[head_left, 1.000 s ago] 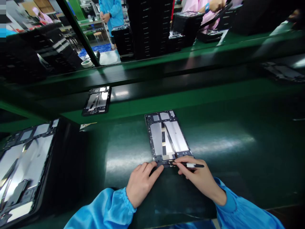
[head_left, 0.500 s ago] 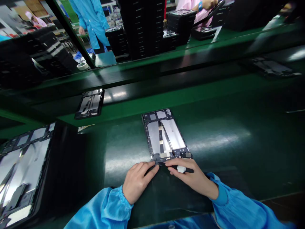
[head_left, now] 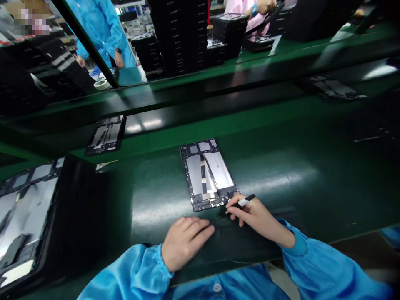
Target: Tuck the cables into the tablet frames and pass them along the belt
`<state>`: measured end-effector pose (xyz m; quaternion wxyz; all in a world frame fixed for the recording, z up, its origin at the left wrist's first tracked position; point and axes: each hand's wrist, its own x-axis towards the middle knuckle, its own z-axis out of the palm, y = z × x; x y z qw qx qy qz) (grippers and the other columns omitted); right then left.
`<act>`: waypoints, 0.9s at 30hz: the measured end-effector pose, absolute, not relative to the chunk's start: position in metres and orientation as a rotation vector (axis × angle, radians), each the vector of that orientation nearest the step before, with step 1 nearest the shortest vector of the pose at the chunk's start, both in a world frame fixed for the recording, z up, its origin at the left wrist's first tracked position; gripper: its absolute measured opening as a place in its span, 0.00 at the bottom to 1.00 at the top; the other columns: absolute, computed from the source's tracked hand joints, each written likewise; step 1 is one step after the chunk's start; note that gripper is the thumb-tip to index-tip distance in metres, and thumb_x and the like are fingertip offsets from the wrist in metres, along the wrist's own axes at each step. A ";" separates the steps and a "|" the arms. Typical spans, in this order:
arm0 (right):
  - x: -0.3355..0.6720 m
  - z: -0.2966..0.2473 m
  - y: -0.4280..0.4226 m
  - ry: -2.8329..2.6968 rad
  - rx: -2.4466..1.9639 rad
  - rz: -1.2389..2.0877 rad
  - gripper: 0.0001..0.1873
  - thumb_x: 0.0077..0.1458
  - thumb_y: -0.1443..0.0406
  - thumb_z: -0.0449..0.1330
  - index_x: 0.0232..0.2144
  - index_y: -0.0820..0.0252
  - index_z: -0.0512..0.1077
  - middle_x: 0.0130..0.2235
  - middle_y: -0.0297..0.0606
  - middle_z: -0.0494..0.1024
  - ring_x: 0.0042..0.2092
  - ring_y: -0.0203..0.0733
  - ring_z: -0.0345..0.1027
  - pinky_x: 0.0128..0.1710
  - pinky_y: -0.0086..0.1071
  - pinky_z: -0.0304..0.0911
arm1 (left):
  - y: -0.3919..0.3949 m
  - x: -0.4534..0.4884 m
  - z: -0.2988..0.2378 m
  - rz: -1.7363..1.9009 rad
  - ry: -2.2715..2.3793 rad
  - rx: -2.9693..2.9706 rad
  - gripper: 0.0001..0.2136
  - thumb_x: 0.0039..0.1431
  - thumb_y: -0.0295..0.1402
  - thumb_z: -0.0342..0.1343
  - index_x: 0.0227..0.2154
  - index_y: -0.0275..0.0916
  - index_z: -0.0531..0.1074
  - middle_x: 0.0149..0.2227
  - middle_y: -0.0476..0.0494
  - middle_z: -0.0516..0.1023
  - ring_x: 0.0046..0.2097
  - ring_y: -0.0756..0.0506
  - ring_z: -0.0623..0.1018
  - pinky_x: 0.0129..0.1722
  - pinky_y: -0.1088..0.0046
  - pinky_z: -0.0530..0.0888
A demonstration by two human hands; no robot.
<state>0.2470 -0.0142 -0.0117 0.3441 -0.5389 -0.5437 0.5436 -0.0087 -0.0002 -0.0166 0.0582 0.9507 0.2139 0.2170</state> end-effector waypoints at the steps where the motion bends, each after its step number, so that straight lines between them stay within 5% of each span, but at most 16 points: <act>1: 0.251 -0.011 -0.016 -1.462 -1.429 1.392 0.12 0.60 0.56 0.59 0.33 0.59 0.71 0.26 0.33 0.75 0.26 0.38 0.72 0.22 0.27 0.67 | -0.005 -0.003 -0.017 0.603 0.606 2.888 0.12 0.69 0.29 0.47 0.52 0.40 0.70 0.51 0.42 0.75 0.48 0.45 0.73 0.41 0.69 0.70; 14: 0.252 0.000 -0.013 -1.821 -1.489 1.142 0.11 0.59 0.58 0.59 0.27 0.57 0.70 0.25 0.32 0.73 0.25 0.38 0.66 0.24 0.30 0.57 | -0.013 0.010 -0.020 0.419 0.577 2.911 0.14 0.68 0.29 0.49 0.54 0.45 0.69 0.54 0.41 0.70 0.48 0.43 0.70 0.41 0.67 0.67; 27: 0.246 0.015 0.026 -1.356 -1.327 1.504 0.19 0.55 0.50 0.62 0.27 0.58 0.65 0.26 0.34 0.76 0.26 0.38 0.73 0.24 0.28 0.69 | -0.003 0.000 -0.016 0.660 0.753 2.796 0.11 0.68 0.31 0.50 0.49 0.43 0.72 0.47 0.43 0.76 0.44 0.47 0.74 0.38 0.71 0.70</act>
